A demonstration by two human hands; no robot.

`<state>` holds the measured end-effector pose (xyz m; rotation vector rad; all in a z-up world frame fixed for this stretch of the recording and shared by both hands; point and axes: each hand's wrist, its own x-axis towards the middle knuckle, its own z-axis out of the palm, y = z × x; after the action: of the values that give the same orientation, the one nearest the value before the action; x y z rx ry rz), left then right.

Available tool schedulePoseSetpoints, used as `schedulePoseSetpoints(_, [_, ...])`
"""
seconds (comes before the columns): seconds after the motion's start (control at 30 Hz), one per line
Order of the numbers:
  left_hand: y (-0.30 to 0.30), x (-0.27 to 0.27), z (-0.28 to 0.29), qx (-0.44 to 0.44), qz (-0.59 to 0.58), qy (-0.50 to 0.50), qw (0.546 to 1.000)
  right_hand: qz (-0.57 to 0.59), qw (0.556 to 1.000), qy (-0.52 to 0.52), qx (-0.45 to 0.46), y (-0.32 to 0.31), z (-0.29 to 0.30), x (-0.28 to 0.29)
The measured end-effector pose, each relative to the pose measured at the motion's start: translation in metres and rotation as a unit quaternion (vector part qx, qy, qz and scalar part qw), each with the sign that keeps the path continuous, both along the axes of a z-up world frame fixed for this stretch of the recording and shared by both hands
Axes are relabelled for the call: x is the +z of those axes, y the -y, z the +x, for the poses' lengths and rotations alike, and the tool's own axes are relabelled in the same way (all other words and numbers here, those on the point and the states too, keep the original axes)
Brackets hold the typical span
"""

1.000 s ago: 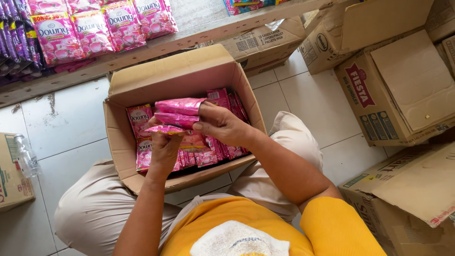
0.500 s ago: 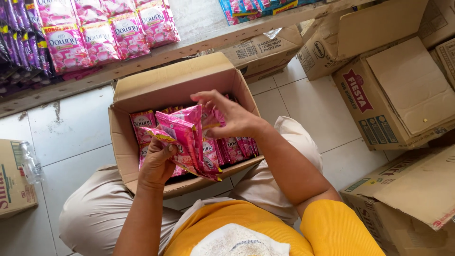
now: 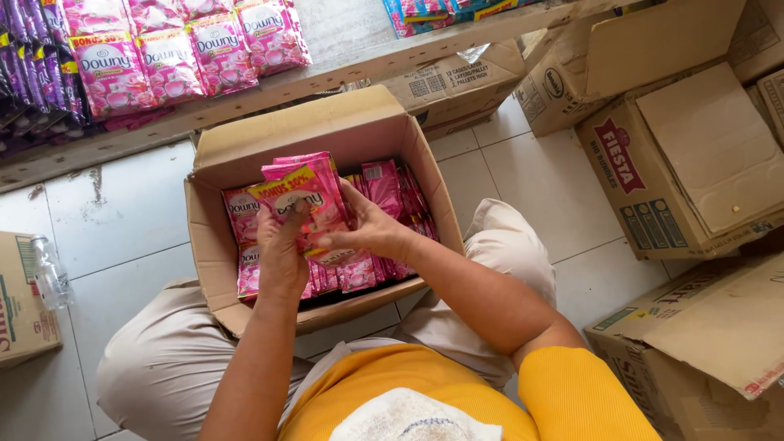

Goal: Organizing and packing laundry detergent sachets from a low shelf into a cardboard box on the floor.

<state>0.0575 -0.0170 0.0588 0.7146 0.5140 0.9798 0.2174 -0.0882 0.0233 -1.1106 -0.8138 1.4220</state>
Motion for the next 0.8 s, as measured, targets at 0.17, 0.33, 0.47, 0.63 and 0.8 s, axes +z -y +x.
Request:
schedulePoseSetpoints(0.17, [-0.006, -0.032, 0.005, -0.031, -0.035, 0.001, 0.999, 0.058, 0.996, -0.053, -0.032, -0.006, -0.009, -0.008])
schedulePoseSetpoints(0.33, [-0.003, 0.005, 0.004, -0.123, 0.067, -0.092, 0.986, 0.163, 0.975, -0.116, -0.1, -0.009, 0.007, 0.002])
schedulePoseSetpoints(0.47, [-0.002, -0.022, -0.003, -0.152, 0.129, -0.128, 0.971, 0.147, 0.98, -0.101, -0.084, -0.004, -0.004, -0.004])
schedulePoseSetpoints(0.63, [0.002, -0.081, -0.028, -0.153, 0.036, -0.017, 0.987, 0.228, 0.951, 0.208, -0.018, 0.001, 0.005, 0.028])
schedulePoseSetpoints(0.8, [0.005, -0.073, -0.056, -0.118, -0.053, 0.025, 0.991, 0.072, 0.997, 0.04, -0.004, -0.018, 0.044, -0.005])
